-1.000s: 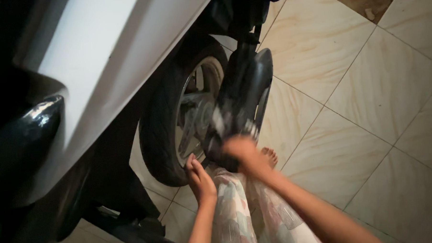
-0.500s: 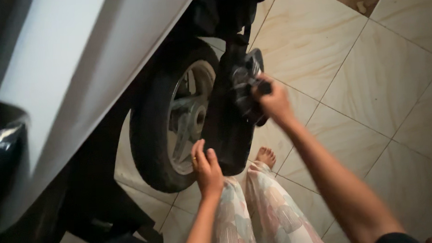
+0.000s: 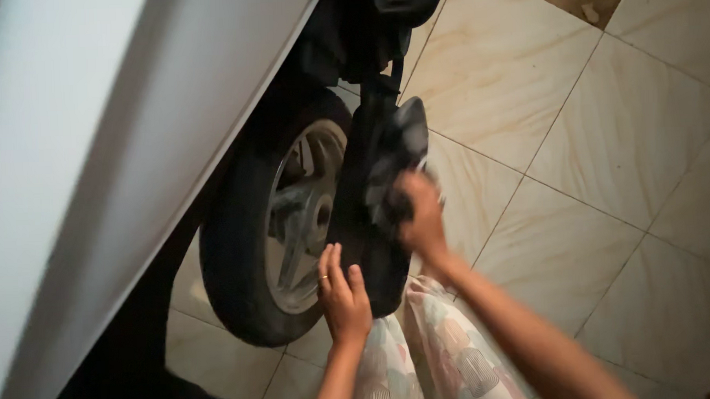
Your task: The person wipes the handlebars, mirrors, front fairing, seat, and rear wheel area of a white scooter using a dark cloth. The cleaning proceeds from the front controls to the rear bodywork and wheel.
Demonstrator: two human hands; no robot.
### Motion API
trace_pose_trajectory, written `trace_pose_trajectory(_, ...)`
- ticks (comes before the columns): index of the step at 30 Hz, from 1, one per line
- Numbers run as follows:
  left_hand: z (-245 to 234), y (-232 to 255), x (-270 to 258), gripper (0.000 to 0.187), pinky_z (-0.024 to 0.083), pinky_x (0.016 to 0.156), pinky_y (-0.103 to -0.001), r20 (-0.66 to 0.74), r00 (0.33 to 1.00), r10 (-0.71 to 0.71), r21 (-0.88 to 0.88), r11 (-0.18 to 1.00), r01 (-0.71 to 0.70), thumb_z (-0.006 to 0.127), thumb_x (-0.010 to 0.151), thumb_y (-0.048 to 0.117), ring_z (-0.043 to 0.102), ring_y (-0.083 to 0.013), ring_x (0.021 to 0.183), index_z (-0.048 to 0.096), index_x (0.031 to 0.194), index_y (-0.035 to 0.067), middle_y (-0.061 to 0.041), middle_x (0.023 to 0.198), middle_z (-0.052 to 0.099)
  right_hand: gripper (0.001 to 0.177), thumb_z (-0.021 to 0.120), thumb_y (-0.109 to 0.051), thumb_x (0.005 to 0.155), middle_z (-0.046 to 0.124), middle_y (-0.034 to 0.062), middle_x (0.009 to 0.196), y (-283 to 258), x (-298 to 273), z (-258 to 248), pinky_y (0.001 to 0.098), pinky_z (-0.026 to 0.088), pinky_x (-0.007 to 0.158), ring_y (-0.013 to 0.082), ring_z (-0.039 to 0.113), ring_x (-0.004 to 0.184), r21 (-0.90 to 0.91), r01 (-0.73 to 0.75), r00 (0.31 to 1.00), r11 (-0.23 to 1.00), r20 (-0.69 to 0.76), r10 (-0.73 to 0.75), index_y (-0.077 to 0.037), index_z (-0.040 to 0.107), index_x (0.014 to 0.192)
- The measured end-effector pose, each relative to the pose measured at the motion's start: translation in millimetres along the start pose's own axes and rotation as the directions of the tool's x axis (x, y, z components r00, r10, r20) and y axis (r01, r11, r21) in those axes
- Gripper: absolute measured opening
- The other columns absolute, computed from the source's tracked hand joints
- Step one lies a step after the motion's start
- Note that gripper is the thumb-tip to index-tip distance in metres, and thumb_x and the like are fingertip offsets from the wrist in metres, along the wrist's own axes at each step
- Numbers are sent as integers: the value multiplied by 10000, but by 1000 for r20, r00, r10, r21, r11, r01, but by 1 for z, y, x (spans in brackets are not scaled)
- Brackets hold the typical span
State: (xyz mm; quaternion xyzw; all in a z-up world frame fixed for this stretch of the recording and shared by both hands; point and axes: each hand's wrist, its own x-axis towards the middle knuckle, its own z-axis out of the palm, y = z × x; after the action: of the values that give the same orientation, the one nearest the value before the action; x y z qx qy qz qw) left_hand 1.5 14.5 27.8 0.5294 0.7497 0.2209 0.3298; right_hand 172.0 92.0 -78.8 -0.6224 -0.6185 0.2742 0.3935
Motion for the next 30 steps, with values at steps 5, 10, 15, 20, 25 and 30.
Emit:
trace_pose_trajectory(5,14,6,10,489,333,1154,-499,122,984,132,145,978,-149,547,1018,310,440,-372,1413,529,1450,82,-169,1539,482,485,648,-82,923,640,144,1324,81,99,7,380,468,1069,271,597,1229,389,-476,874,789,110,473,-36,539,1394)
trace_pose_trajectory(10,29,11,17,528,315,1134,-541,179,979,95,300,943,-147,584,991,331,417,-372,1415,497,1469,125,-109,1521,489,442,704,-211,952,707,87,1171,84,50,12,349,535,922,197,660,1037,582,-655,675,482,165,719,-34,577,1337)
trace_pose_trajectory(15,28,10,20,552,333,1103,-551,197,977,81,336,931,-145,602,968,329,424,-370,1400,482,1471,139,-106,1515,485,491,689,-335,997,687,167,1234,22,-98,10,357,449,978,226,651,1102,-89,-962,246,257,118,962,-52,587,1384)
trace_pose_trajectory(20,22,11,19,550,342,1114,-531,205,975,84,267,954,-138,610,965,315,432,-376,1387,486,1467,127,-128,1507,483,472,610,-149,843,671,64,1005,5,-197,5,373,546,779,201,655,879,465,-866,411,186,448,794,1,562,1287)
trace_pose_trajectory(25,9,3,10,481,347,1131,-512,53,998,-34,215,976,22,543,1018,316,449,-371,1391,513,1451,108,-132,1517,493,415,752,-304,919,678,112,910,38,-109,-62,370,540,692,174,639,758,209,-901,433,379,453,779,47,616,1093)
trace_pose_trajectory(30,-4,-8,-5,489,250,1183,-531,69,984,-164,338,932,132,505,1010,358,443,-326,1409,532,1447,141,-84,1514,508,550,794,-360,903,729,98,1053,29,23,-66,328,569,802,174,674,908,527,-644,726,554,195,659,57,638,1226)
